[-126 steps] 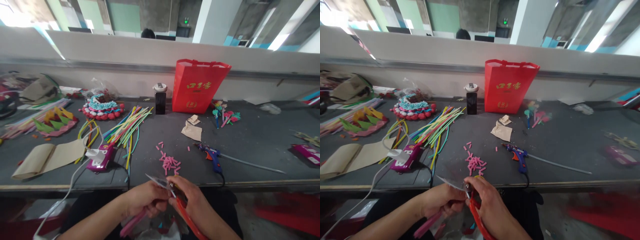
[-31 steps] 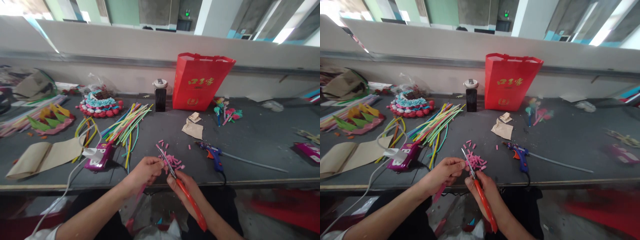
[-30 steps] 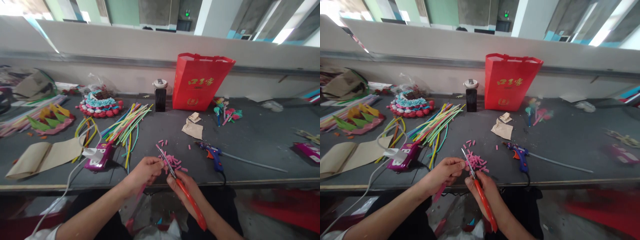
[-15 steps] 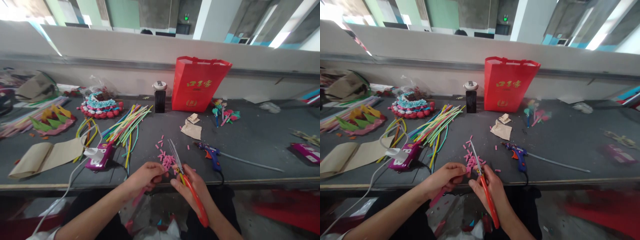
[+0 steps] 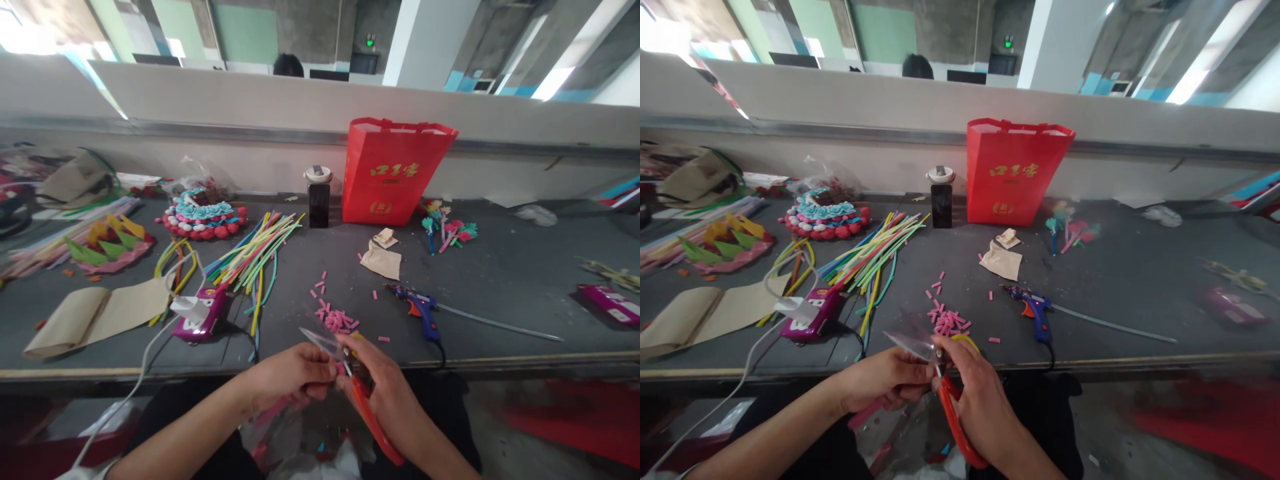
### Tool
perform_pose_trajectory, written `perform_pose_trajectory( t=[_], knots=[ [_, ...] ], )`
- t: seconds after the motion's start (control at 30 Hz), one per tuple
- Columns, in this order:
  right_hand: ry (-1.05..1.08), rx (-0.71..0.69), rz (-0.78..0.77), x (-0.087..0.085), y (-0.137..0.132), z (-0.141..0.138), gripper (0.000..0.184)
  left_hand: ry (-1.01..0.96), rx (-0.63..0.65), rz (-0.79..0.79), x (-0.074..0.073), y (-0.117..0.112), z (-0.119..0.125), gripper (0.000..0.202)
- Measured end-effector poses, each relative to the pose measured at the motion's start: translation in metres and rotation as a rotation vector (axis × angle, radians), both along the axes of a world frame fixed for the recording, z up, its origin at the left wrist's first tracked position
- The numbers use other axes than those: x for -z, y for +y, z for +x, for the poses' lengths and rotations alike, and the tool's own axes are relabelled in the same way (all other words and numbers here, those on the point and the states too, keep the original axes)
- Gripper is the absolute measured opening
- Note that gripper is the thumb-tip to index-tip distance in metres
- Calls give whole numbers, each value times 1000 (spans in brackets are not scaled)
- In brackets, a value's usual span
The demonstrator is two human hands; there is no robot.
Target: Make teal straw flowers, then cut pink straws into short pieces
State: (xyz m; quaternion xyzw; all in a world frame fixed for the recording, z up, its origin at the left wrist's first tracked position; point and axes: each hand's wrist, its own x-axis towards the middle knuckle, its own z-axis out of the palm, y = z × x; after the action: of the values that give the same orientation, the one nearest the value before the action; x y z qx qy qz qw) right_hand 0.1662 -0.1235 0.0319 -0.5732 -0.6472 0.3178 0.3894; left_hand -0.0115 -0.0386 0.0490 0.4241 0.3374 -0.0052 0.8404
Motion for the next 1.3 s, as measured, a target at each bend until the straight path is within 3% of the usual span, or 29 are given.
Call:
perform_pose_trajectory(
  t=[0.17,0.3,0.53,0.67,0.87,1.03,1.3],
  knots=[
    [-8,-199,-35,-11,-3,1,54,42,29,-44,7,-3,-5,38],
    [3,-223,-26,-12,-6,0,48,33,80,-114,7,-2,-9,38],
    [40,-121,-78,3,-4,6,34,24,92,171,-1,-5,-15,43],
    [232,30,-152,8,-1,5,34,70,-93,239,-4,-6,-13,42],
    [552,183,-285,22,-14,-11,64,24,-367,230,-10,-1,-4,39],
    [490,98,-323,21,-22,-20,65,-6,-394,264,-9,-1,3,37],
    [305,43,-263,13,-14,-18,58,33,-364,276,-10,-4,8,47]
  ],
)
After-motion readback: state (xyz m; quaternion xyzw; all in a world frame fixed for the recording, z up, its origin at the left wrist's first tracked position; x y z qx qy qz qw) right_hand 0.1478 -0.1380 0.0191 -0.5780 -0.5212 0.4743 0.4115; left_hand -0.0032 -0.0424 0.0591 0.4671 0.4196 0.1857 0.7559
